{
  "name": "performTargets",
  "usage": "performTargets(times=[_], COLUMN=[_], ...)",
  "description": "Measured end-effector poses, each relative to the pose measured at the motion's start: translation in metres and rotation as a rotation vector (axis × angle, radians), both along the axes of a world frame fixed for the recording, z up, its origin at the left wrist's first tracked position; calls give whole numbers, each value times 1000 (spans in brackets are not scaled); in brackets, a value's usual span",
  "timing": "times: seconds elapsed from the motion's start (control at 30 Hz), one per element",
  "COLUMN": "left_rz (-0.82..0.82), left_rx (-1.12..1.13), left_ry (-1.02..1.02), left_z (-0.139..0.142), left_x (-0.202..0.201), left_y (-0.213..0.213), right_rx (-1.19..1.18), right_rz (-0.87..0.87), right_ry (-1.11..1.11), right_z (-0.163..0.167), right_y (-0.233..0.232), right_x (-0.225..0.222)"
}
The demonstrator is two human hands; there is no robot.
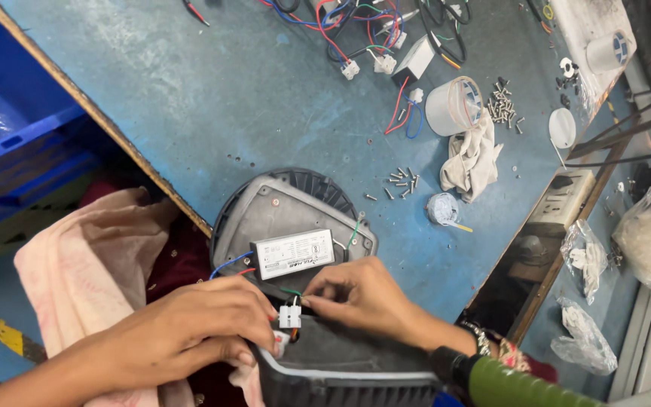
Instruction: The person connects wires to a power supply unit inside a black plastic housing, then uses a green pneumatic screwdriver to fasten screws into the housing. The person repeatedly opens and closes the housing to adjust internal components.
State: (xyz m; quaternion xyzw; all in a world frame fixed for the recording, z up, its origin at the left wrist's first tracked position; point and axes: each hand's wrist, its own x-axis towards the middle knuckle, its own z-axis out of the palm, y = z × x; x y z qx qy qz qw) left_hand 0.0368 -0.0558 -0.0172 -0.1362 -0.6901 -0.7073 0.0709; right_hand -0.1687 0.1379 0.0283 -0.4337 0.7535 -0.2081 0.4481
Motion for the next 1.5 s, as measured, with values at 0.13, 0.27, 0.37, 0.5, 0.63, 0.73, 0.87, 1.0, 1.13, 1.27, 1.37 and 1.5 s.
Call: performTargets(times=[0.13, 0.27, 0.37, 0.5, 0.63, 0.73, 0.87, 1.0, 1.13, 1.27, 1.37, 1.5], left_rz=[49, -57, -62, -107, -45, 451, 1072, 923, 833, 671, 561, 343], left_rx=[-3, 21, 40, 147, 227, -214, -500, -366, -631, -1234, -1320, -1291], left_ry=[-44, -141, -99, -150, -319, -19, -4, -16, 230, 568, 586, 527], left_z=[1, -14, -36, -61, -53, -35, -31, -38, -19, 19, 39, 50], left_x=[-4, -10, -11, -37, -62, -54, -7, 30, 51, 43, 14, 1], left_y=[-6, -25, -37, -67, -92, -75, -9, 12, 21, 32, 33, 1], right_rx=[54, 120, 50, -61, -218, -211, -179, -164, -172, -183, -217, -261], right_rz=[-139, -165, -170, -277, -328, -470, -559, -419, -437, -421, -411, -391], right_ry=[-74, -92, -52, -147, -277, -176, -17, 214, 240, 286, 271, 258], right_z=[-2, -9, -12, -15, -11, -12, -25, -37, -44, -47, -46, -42], right_y=[0, -9, -16, -32, -40, -44, -50, -50, -46, -48, -49, -48], right_x=[6, 5, 11, 14, 13, 25, 37, 34, 39, 40, 39, 42])
